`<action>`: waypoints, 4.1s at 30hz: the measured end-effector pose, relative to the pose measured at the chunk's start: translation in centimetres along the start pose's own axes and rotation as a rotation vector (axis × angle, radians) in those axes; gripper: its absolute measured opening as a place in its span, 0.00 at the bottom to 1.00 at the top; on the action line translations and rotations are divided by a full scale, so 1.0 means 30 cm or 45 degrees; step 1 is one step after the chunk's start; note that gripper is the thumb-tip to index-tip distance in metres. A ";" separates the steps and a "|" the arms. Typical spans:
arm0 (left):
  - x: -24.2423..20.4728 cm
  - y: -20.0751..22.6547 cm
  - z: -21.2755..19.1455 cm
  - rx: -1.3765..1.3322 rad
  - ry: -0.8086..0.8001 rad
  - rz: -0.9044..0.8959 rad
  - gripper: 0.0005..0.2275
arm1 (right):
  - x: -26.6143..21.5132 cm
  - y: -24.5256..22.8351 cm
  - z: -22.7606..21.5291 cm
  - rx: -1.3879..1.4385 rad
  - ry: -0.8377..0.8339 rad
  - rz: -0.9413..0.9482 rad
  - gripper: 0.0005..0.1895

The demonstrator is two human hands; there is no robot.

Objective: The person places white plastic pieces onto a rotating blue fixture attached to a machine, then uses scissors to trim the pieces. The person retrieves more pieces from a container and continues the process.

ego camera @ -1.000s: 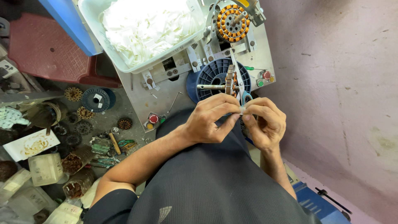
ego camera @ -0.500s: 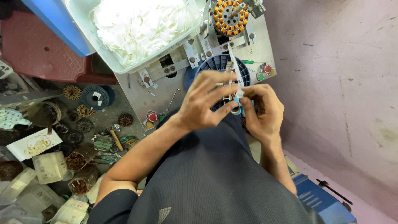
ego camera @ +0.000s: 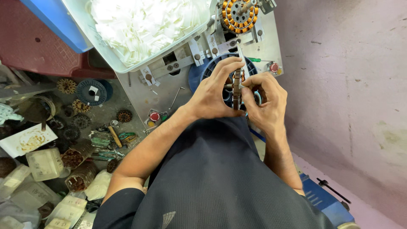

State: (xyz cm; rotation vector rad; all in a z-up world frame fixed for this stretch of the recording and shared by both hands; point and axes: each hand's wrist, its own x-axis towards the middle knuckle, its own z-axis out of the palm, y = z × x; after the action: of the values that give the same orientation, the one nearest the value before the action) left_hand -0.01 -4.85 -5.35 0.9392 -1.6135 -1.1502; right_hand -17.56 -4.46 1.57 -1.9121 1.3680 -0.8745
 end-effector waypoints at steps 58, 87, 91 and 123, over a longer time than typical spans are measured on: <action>-0.021 0.008 0.033 -0.281 0.379 -0.110 0.02 | 0.012 0.037 -0.022 0.084 -0.070 0.008 0.07; 0.043 0.060 -0.099 -0.008 0.312 -0.064 0.03 | -0.015 -0.063 -0.029 -0.167 -0.179 0.126 0.14; 0.046 0.042 -0.297 0.741 0.620 -0.020 0.05 | -0.052 -0.029 -0.071 -0.445 -0.208 0.294 0.11; 0.076 0.037 -0.545 0.379 0.775 -0.267 0.07 | -0.210 0.181 -0.139 0.114 -0.145 0.998 0.18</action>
State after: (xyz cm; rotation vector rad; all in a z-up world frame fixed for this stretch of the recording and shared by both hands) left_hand 14.82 -10.94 -1.31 1.5107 -1.2149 -0.6604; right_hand -25.41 -0.34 -1.29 -1.1614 1.7675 -0.4138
